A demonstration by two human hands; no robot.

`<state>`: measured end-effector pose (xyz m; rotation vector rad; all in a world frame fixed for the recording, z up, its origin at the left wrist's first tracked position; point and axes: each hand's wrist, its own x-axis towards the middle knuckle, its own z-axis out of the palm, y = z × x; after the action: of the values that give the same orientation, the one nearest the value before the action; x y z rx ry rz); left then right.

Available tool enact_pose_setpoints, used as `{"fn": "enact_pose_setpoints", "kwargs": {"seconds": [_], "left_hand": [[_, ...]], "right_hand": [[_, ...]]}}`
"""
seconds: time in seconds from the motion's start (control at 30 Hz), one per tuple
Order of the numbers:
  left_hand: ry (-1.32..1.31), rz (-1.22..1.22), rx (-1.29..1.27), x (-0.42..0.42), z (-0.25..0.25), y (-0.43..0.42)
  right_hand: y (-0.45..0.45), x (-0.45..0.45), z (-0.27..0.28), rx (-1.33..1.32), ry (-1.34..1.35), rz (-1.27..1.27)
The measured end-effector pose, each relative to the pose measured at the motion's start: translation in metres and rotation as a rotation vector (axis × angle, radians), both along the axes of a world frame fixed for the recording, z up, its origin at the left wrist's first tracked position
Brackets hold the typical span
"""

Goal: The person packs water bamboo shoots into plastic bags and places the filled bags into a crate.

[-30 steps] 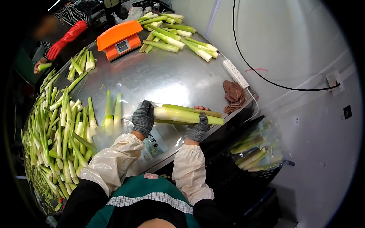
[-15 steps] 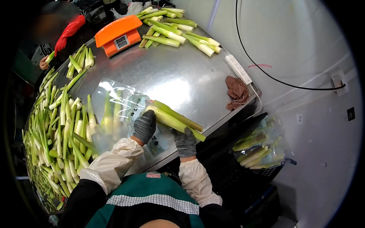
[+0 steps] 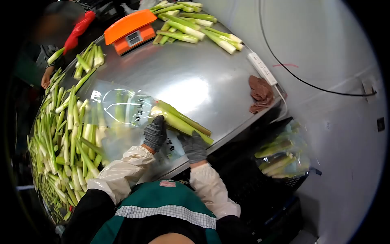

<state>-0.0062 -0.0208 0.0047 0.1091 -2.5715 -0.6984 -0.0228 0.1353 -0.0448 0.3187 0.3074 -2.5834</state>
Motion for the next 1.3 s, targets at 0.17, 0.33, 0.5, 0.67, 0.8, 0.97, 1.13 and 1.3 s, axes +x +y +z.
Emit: {"fn": "enact_pose_setpoints", "kwargs": {"seconds": [0.17,0.33,0.5,0.67,0.8,0.97,1.13,1.3], "left_hand": [[-0.084,0.003,-0.063,0.026,0.002,-0.008],[-0.089,-0.005,0.018,0.039,-0.001,-0.01],[-0.14,-0.025,0.016,0.049,0.004,-0.009],[-0.174,-0.064,-0.05,0.046,0.013,-0.01],[-0.135,-0.1,-0.11,0.039,0.013,-0.013],[-0.036,-0.174,-0.172,0.019,0.023,-0.009],[0.022,-0.309,-0.149,0.01,0.029,-0.008],[-0.014,-0.121,-0.087,0.033,-0.003,-0.015]], "right_hand": [[0.038,0.013,0.025,-0.002,0.246,0.131],[0.073,0.001,0.049,0.361,0.194,0.154],[0.066,-0.014,0.081,1.571,1.076,0.458],[0.033,-0.015,0.093,2.197,1.553,0.798],[0.017,-0.016,0.076,2.299,1.465,0.711],[0.007,0.001,0.066,2.333,1.436,0.423],[0.008,0.003,0.063,2.229,1.278,0.305],[0.006,0.011,0.067,2.229,1.196,0.53]]}}
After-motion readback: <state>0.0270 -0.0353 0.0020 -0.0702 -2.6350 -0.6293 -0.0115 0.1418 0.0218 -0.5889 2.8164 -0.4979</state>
